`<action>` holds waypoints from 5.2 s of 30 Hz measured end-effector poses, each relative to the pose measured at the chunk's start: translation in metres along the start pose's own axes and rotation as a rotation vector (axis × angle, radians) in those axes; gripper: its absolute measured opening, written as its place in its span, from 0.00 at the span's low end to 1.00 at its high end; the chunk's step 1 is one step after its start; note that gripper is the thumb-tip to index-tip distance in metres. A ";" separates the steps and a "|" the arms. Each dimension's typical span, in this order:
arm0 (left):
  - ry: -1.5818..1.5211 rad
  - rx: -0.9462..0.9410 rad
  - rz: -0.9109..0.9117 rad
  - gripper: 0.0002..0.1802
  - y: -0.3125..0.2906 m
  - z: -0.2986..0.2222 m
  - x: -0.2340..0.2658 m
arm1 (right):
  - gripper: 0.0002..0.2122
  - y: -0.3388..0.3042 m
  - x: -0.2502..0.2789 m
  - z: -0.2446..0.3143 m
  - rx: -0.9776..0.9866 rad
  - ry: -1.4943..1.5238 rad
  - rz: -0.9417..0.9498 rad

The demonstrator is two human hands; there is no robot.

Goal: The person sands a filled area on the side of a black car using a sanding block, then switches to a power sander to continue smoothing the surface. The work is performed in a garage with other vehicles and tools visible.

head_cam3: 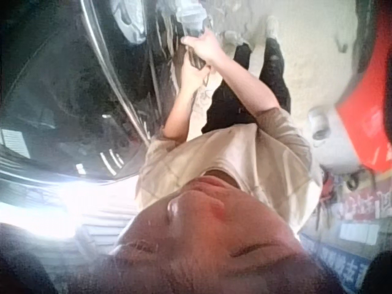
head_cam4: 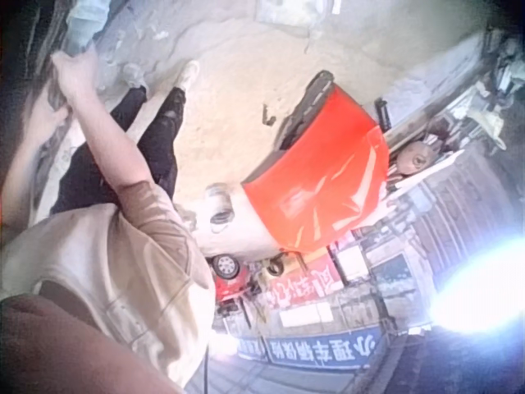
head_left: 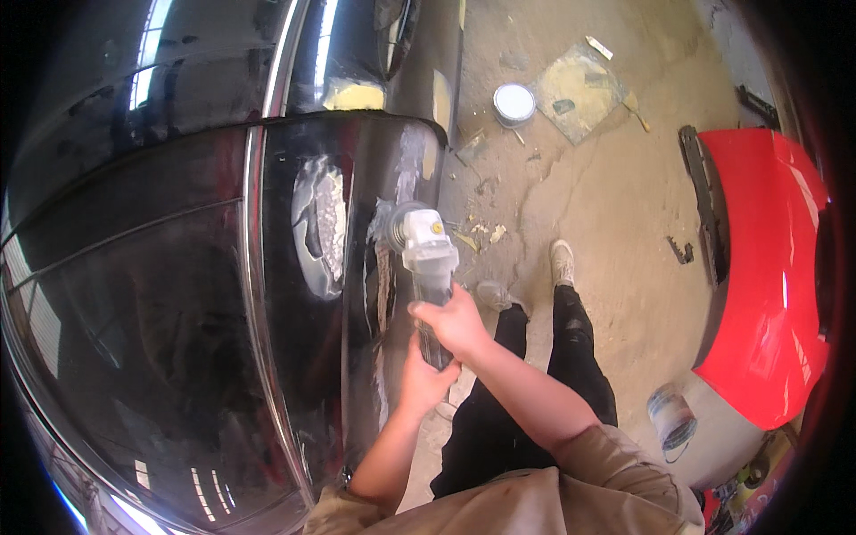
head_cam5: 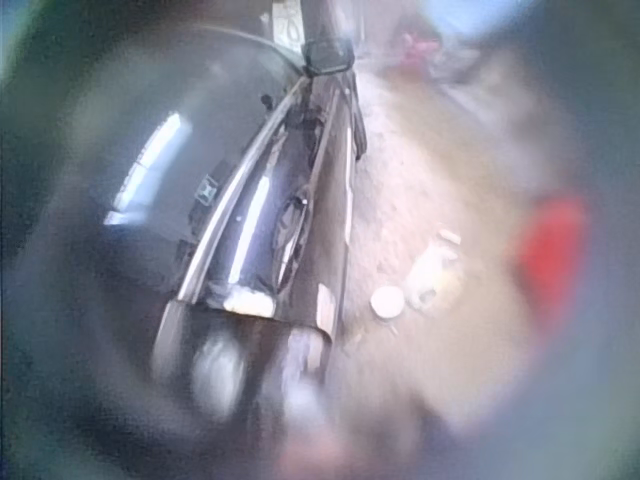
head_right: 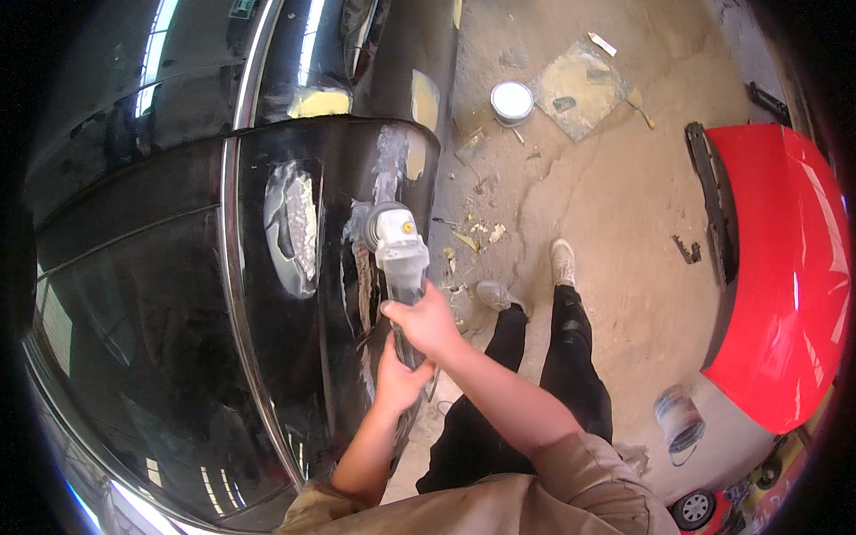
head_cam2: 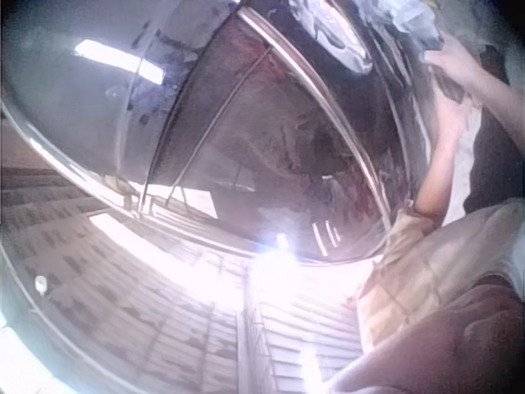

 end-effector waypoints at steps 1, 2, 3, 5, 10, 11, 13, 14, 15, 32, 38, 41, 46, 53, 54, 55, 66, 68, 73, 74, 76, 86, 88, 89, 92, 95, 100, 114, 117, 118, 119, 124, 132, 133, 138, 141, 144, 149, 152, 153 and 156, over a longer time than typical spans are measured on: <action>0.018 -0.013 0.006 0.49 -0.005 -0.003 -0.001 | 0.27 -0.005 0.001 0.004 0.039 0.030 0.046; 0.045 0.030 0.025 0.52 -0.010 -0.005 -0.001 | 0.28 -0.015 0.003 0.006 0.052 0.035 0.059; 0.031 -0.022 0.020 0.52 -0.017 -0.012 0.000 | 0.28 -0.025 0.006 0.009 0.046 0.016 0.064; -0.014 0.004 0.067 0.54 -0.035 -0.024 0.003 | 0.30 -0.047 0.006 0.023 0.154 -0.014 0.126; -0.200 -0.116 0.027 0.50 -0.069 -0.061 0.025 | 0.27 -0.082 -0.014 0.050 0.102 0.058 0.304; -0.191 -0.054 0.045 0.50 -0.070 -0.060 0.028 | 0.25 -0.085 -0.021 0.052 0.059 0.133 0.348; -0.275 0.050 0.088 0.50 -0.073 -0.055 0.030 | 0.23 -0.089 -0.032 0.058 0.092 0.053 0.338; -0.221 0.076 0.086 0.51 -0.076 -0.052 0.031 | 0.23 -0.091 -0.036 0.058 0.088 0.027 0.340; -0.230 -0.019 0.039 0.51 -0.077 -0.054 0.034 | 0.24 -0.093 -0.039 0.056 0.063 -0.015 0.329; -0.378 -0.081 0.026 0.49 -0.083 -0.012 0.039 | 0.26 -0.099 -0.062 0.031 0.201 -0.348 0.229; -0.371 0.000 0.067 0.48 -0.076 -0.013 0.038 | 0.26 -0.095 -0.060 0.039 0.202 -0.324 0.191; -0.406 -0.097 -0.017 0.43 -0.072 -0.022 0.042 | 0.25 -0.094 -0.062 0.045 0.224 -0.378 0.217; -0.368 -0.096 -0.031 0.47 -0.067 -0.027 0.045 | 0.27 -0.089 -0.062 0.052 0.267 -0.299 0.216; -0.441 -0.095 0.030 0.50 -0.057 -0.033 0.041 | 0.27 -0.078 -0.058 0.056 0.237 -0.413 0.207; -0.459 -0.063 0.030 0.50 -0.056 -0.032 0.041 | 0.27 -0.078 -0.059 0.061 0.290 -0.286 0.234; -0.419 -0.049 0.071 0.50 -0.056 -0.033 0.039 | 0.27 -0.077 -0.059 0.060 0.240 -0.357 0.215; -0.385 -0.210 -0.043 0.46 -0.048 -0.061 0.049 | 0.26 -0.076 -0.066 0.085 0.244 -0.423 0.224; -0.445 -0.184 0.002 0.45 -0.051 -0.064 0.047 | 0.26 -0.079 -0.065 0.084 0.198 -0.541 0.211; -0.457 -0.203 -0.148 0.35 -0.043 -0.074 0.058 | 0.24 -0.076 -0.073 0.102 0.281 -0.315 0.224; -0.401 -0.159 -0.095 0.36 -0.046 -0.075 0.053 | 0.24 -0.078 -0.074 0.105 0.304 -0.290 0.252; -0.451 -0.192 -0.146 0.36 -0.045 -0.081 0.053 | 0.24 -0.078 -0.071 0.104 0.225 -0.501 0.211; -0.485 -0.096 -0.048 0.45 -0.037 -0.093 0.041 | 0.25 -0.062 -0.057 0.110 0.148 -0.514 0.246; -0.467 -0.066 -0.088 0.47 -0.038 -0.096 0.041 | 0.25 -0.062 -0.060 0.115 0.231 -0.478 0.312; -0.420 0.027 -0.042 0.46 -0.041 -0.094 0.037 | 0.24 -0.063 -0.058 0.112 0.165 -0.495 0.298; -0.350 -0.085 -0.176 0.44 -0.034 -0.100 0.045 | 0.23 -0.056 -0.060 0.123 0.234 -0.324 0.366; -0.359 -0.032 -0.166 0.45 -0.033 -0.103 0.039 | 0.24 -0.053 -0.054 0.121 0.122 -0.419 0.319; -0.359 -0.068 -0.192 0.44 -0.033 -0.115 0.036 | 0.24 -0.052 -0.053 0.127 0.136 -0.464 0.343; -0.345 0.039 -0.162 0.38 -0.024 -0.124 0.035 | 0.23 -0.044 -0.048 0.135 0.091 -0.424 0.347; -0.287 0.080 -0.118 0.39 -0.022 -0.122 0.032 | 0.23 -0.041 -0.047 0.137 0.097 -0.430 0.330; -0.315 0.053 -0.132 0.39 -0.020 -0.123 0.033 | 0.23 -0.040 -0.047 0.137 0.087 -0.401 0.341; -0.349 0.052 -0.176 0.39 -0.020 -0.123 0.035 | 0.23 -0.040 -0.046 0.140 0.116 -0.351 0.321; -0.324 0.064 -0.135 0.37 -0.019 -0.127 0.030 | 0.20 -0.042 -0.042 0.140 0.107 -0.470 0.299; -0.358 0.035 -0.156 0.42 -0.019 -0.120 0.025 | 0.23 -0.039 -0.038 0.133 0.111 -0.398 0.352; -0.372 0.029 -0.166 0.43 -0.024 -0.118 0.018 | 0.24 -0.042 -0.034 0.125 0.034 -0.475 0.343; -0.388 -0.029 -0.263 0.44 -0.038 -0.092 0.007 | 0.25 -0.052 -0.039 0.117 0.251 -0.452 0.420; -0.435 0.013 -0.242 0.48 -0.047 -0.082 -0.003 | 0.25 -0.057 -0.039 0.108 0.199 -0.516 0.416; -0.540 -0.027 -0.223 0.50 -0.062 -0.080 -0.015 | 0.28 -0.070 -0.038 0.095 0.152 -0.796 0.456; -0.513 0.038 -0.224 0.46 -0.070 -0.059 -0.017 | 0.25 -0.076 -0.038 0.089 0.218 -0.541 0.430; -0.508 0.049 -0.150 0.53 -0.077 -0.056 -0.022 | 0.25 -0.083 -0.034 0.074 0.074 -0.691 0.407; -0.431 0.111 -0.127 0.54 -0.084 -0.055 -0.026 | 0.25 -0.087 -0.032 0.069 0.026 -0.687 0.399; -0.454 0.011 -0.193 0.52 -0.085 -0.052 -0.020 | 0.25 -0.089 -0.035 0.067 0.137 -0.660 0.437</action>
Point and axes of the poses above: each hand's wrist, its own y-axis towards the middle knuckle, its own x-axis out of the back of the hand, z = x × y, the point moved 5 cm from there along y, towards the middle knuckle, and after that the axes turned 7 degrees about y, right-handed, at the moved point
